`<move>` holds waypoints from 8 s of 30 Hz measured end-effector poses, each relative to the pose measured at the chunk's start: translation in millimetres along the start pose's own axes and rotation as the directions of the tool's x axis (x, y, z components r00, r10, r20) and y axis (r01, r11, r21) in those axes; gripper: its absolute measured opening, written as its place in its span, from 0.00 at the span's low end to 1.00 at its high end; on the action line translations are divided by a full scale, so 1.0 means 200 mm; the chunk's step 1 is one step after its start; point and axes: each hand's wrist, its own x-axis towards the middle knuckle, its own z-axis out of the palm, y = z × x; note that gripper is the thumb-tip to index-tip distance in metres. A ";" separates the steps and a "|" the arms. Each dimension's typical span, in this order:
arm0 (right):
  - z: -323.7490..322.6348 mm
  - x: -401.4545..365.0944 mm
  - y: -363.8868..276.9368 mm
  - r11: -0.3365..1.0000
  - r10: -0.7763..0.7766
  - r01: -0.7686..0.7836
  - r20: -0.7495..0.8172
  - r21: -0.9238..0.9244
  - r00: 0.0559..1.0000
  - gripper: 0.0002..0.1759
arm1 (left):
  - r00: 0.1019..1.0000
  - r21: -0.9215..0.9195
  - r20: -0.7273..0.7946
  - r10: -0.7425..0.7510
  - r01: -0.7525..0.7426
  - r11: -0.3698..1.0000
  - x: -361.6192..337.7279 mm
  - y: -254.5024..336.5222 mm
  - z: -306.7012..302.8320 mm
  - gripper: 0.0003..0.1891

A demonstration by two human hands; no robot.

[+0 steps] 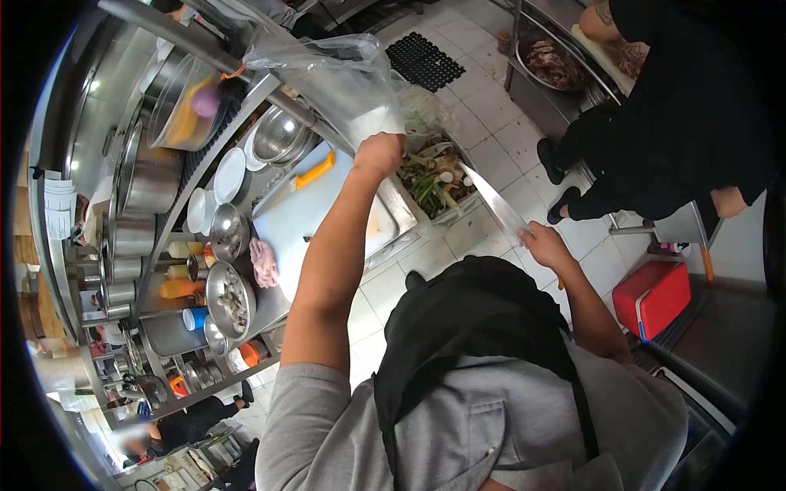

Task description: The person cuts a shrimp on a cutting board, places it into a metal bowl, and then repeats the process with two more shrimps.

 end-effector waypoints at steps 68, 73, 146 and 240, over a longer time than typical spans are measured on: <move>0.21 0.12 -1.00 0.550 -0.507 0.590 0.325 -0.591 0.798 0.10 | 0.573 -0.686 -0.511 -0.641 0.177 0.705 -0.73 -0.13 0.90 0.09; 0.22 0.13 -1.06 0.556 -0.477 0.574 0.335 -0.601 0.812 0.09 | 0.576 -0.684 -0.504 -0.644 0.188 0.704 -0.73 -0.12 0.90 0.10; 0.25 0.02 -0.99 0.636 -0.462 0.544 0.295 -0.547 0.837 0.12 | 0.552 -0.654 -0.564 -0.615 0.156 0.740 -0.85 -0.11 0.96 0.12; 0.30 -0.08 -0.88 0.597 -0.479 0.582 0.337 -0.552 0.811 0.11 | 0.572 -0.629 -0.551 -0.607 0.193 0.753 -0.89 -0.09 0.97 0.07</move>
